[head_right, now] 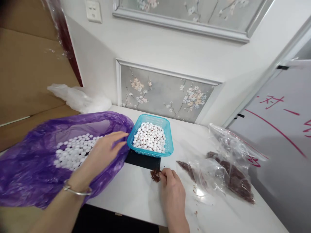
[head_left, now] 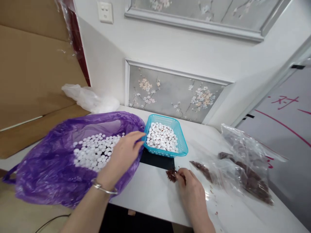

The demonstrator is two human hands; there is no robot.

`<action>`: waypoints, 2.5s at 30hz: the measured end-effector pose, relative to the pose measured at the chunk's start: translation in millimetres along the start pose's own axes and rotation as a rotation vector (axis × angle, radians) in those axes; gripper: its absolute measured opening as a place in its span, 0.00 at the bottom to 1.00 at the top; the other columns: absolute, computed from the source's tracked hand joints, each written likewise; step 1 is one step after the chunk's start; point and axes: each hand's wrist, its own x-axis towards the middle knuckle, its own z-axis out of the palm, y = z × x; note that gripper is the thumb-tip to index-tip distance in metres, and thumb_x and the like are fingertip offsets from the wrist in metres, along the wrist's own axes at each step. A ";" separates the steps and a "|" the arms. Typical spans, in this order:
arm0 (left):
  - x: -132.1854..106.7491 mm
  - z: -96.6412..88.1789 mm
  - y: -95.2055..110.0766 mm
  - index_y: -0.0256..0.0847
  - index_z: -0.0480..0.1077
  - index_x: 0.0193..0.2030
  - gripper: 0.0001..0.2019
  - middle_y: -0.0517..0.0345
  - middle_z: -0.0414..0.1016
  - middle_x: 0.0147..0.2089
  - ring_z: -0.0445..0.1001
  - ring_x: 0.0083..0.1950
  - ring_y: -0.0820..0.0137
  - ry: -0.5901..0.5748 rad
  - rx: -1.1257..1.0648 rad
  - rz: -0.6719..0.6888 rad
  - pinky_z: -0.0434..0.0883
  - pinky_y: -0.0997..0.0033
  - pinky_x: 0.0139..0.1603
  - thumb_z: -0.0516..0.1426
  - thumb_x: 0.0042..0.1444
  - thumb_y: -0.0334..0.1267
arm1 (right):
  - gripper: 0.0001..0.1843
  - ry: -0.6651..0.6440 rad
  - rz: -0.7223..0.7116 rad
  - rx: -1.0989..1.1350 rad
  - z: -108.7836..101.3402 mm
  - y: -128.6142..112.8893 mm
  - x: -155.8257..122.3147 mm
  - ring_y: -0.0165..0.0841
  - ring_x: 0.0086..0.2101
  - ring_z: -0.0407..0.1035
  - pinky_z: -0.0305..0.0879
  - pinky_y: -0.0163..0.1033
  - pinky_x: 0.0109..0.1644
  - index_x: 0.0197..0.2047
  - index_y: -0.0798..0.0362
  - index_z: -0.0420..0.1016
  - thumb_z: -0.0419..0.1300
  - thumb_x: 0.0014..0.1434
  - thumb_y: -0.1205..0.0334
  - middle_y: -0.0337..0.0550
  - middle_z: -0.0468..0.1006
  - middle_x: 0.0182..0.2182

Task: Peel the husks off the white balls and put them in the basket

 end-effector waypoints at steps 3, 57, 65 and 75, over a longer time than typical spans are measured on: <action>-8.2 -24.7 -46.3 0.38 0.75 0.48 0.18 0.48 0.79 0.49 0.76 0.49 0.54 -0.112 0.252 -0.105 0.67 0.57 0.53 0.48 0.57 0.37 | 0.13 0.049 0.007 0.052 2.0 0.3 0.2 0.41 0.33 0.71 0.61 0.42 0.35 0.39 0.49 0.73 0.50 0.59 0.56 0.44 0.77 0.34; -78.5 42.0 24.9 0.41 0.78 0.33 0.04 0.59 0.77 0.30 0.71 0.34 0.73 -0.410 -1.453 -0.541 0.67 0.76 0.37 0.65 0.48 0.34 | 0.07 -0.192 0.204 1.163 -25.0 -81.1 -41.1 0.29 0.26 0.70 0.67 0.34 0.33 0.28 0.52 0.75 0.67 0.50 0.59 0.36 0.75 0.22; -76.3 39.4 23.4 0.44 0.78 0.30 0.03 0.61 0.76 0.31 0.71 0.34 0.73 -0.362 -1.344 -0.393 0.68 0.75 0.38 0.64 0.49 0.31 | 0.09 -0.166 0.159 1.083 -24.3 -82.1 -41.4 0.30 0.26 0.67 0.64 0.34 0.31 0.27 0.52 0.73 0.65 0.51 0.56 0.37 0.73 0.23; -74.8 33.5 18.7 0.45 0.80 0.29 0.06 0.58 0.77 0.34 0.74 0.37 0.70 -0.360 -1.212 -0.295 0.70 0.74 0.38 0.63 0.49 0.30 | 0.13 -0.207 0.187 1.143 -15.2 -81.0 -42.2 0.27 0.24 0.63 0.60 0.31 0.29 0.27 0.52 0.70 0.65 0.51 0.52 0.36 0.70 0.21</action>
